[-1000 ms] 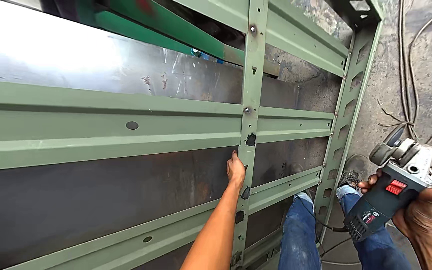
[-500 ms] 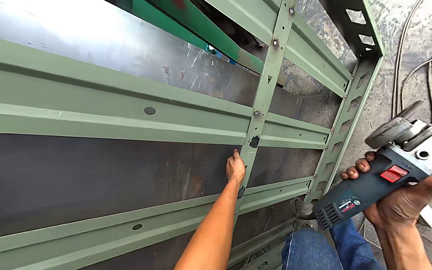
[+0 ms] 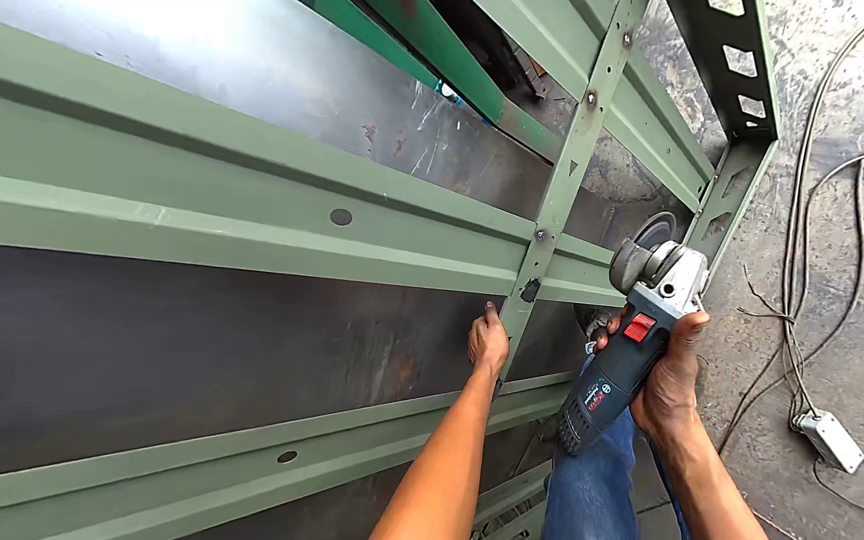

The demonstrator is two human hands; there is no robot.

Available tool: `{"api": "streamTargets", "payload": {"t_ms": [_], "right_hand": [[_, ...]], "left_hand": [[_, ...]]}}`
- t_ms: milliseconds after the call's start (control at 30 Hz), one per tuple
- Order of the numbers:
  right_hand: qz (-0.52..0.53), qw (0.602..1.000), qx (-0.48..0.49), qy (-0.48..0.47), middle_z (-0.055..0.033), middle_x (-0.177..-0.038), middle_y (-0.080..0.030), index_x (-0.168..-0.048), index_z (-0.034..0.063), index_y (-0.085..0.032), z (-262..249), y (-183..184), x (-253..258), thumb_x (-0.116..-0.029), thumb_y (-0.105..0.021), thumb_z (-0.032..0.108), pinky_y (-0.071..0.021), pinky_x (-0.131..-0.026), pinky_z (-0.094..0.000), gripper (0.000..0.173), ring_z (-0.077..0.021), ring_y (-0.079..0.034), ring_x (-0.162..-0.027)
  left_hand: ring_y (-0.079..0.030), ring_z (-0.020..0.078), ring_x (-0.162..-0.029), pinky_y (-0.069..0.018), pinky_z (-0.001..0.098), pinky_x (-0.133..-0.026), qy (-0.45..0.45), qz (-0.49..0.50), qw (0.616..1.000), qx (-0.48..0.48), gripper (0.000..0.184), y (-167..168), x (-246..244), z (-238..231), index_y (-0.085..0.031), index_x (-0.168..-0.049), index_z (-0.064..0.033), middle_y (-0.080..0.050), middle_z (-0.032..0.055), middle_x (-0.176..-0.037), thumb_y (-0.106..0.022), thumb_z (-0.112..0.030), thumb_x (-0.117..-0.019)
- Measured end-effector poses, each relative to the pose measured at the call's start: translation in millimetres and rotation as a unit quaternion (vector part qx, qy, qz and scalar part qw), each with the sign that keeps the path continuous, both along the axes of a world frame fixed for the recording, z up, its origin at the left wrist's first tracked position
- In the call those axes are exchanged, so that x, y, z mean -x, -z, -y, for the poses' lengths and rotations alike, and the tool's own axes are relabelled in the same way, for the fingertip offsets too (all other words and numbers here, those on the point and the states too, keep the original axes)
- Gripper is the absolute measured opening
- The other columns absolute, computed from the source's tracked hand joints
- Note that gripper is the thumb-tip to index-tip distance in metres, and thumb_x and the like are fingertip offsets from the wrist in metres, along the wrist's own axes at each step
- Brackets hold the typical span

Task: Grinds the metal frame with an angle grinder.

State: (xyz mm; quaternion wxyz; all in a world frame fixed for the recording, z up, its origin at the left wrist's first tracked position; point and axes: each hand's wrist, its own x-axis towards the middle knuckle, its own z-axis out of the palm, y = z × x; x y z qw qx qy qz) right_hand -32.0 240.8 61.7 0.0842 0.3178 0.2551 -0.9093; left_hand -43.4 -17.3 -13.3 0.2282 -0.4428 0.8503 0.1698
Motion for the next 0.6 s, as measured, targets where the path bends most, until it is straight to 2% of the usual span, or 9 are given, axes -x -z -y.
{"api": "streamTargets", "payload": {"t_ms": [67,233,333,400,433,467,533,567,600], "right_hand": [[0.025,0.999,-0.035,-0.016,-0.0184,-0.085,-0.068,-0.120,0.0070,-0.060,7,6,1,-0.0680,-0.072,0.084,-0.0636,-0.065,-0.0458,0.094,-0.0295,-0.071,-0.069],[0.063,0.993,-0.093,-0.041,-0.0210,-0.080,-0.068,-0.117,-0.0038,-0.056,27,22,14,-0.0708,-0.080,0.075,-0.0646,-0.062,-0.0452,0.094,-0.0318,-0.071,-0.065],[0.090,0.981,-0.148,-0.085,-0.0181,-0.079,-0.070,-0.111,-0.0069,-0.058,39,35,26,-0.0722,-0.083,0.065,-0.0647,-0.061,-0.0436,0.086,-0.0298,-0.072,-0.065],[0.104,0.968,-0.193,-0.126,-0.0134,-0.077,-0.071,-0.107,-0.0045,-0.062,46,43,32,-0.0708,-0.084,0.062,-0.0647,-0.060,-0.0423,0.079,-0.0264,-0.072,-0.064],[0.113,0.961,-0.207,-0.141,-0.0116,-0.077,-0.071,-0.106,-0.0029,-0.063,50,48,36,-0.0687,-0.084,0.064,-0.0649,-0.060,-0.0419,0.080,-0.0251,-0.072,-0.064],[0.122,0.959,-0.209,-0.146,-0.0111,-0.077,-0.071,-0.105,-0.0026,-0.062,54,50,36,-0.0682,-0.084,0.065,-0.0648,-0.060,-0.0416,0.080,-0.0247,-0.072,-0.063],[0.137,0.956,-0.208,-0.152,-0.0111,-0.075,-0.071,-0.104,-0.0025,-0.063,60,49,32,-0.0683,-0.084,0.067,-0.0643,-0.058,-0.0412,0.081,-0.0246,-0.071,-0.061],[0.136,0.953,-0.219,-0.160,-0.0103,-0.075,-0.071,-0.103,-0.0013,-0.064,61,50,31,-0.0672,-0.084,0.069,-0.0645,-0.058,-0.0407,0.082,-0.0238,-0.071,-0.062],[0.132,0.948,-0.233,-0.170,-0.0090,-0.075,-0.071,-0.102,0.0001,-0.065,62,51,30,-0.0661,-0.083,0.071,-0.0647,-0.059,-0.0400,0.082,-0.0224,-0.071,-0.062]], "left_hand": [[-0.064,0.0425,-0.113,-0.0481,0.0646,-0.093,0.007,0.004,1.000,-0.006,0.086,-1,0,0,-0.070,-0.105,0.0020,-0.069,0.0268,-0.110,-0.011,-0.060,-0.1057],[-0.064,0.0367,-0.116,-0.0472,0.0607,-0.097,0.026,-0.016,0.999,-0.018,0.078,-3,4,4,-0.071,-0.114,-0.0026,-0.070,0.0219,-0.114,-0.013,-0.054,-0.1079],[-0.060,0.0277,-0.127,-0.0432,0.0545,-0.108,0.029,-0.092,0.993,-0.072,0.068,-1,1,8,-0.068,-0.130,-0.0096,-0.068,0.0142,-0.128,-0.015,-0.047,-0.1087],[-0.061,0.0222,-0.123,-0.0466,0.0459,-0.108,-0.011,-0.186,0.973,-0.133,0.064,1,-6,11,-0.062,-0.135,-0.0030,-0.068,0.0133,-0.128,-0.019,-0.043,-0.1086],[-0.064,0.0208,-0.117,-0.0508,0.0415,-0.102,-0.026,-0.244,0.955,-0.164,0.062,4,-7,12,-0.058,-0.135,0.0020,-0.068,0.0144,-0.125,-0.023,-0.041,-0.1072],[-0.064,0.0220,-0.117,-0.0531,0.0400,-0.100,-0.024,-0.285,0.940,-0.188,0.063,1,-12,15,-0.051,-0.138,0.0060,-0.065,0.0173,-0.128,-0.028,-0.042,-0.1053],[-0.061,0.0247,-0.123,-0.0532,0.0399,-0.101,0.042,-0.311,0.937,-0.152,0.066,-25,-24,13,-0.045,-0.141,0.0105,-0.059,0.0224,-0.134,-0.042,-0.043,-0.1020],[-0.061,0.0251,-0.122,-0.0533,0.0395,-0.101,0.102,-0.317,0.937,-0.104,0.063,-43,-24,8,-0.049,-0.137,0.0114,-0.060,0.0234,-0.132,-0.050,-0.040,-0.1006],[-0.063,0.0237,-0.117,-0.0541,0.0382,-0.099,0.167,-0.329,0.928,-0.047,0.055,-62,-20,1,-0.058,-0.127,0.0092,-0.063,0.0215,-0.124,-0.060,-0.037,-0.0979]]}}
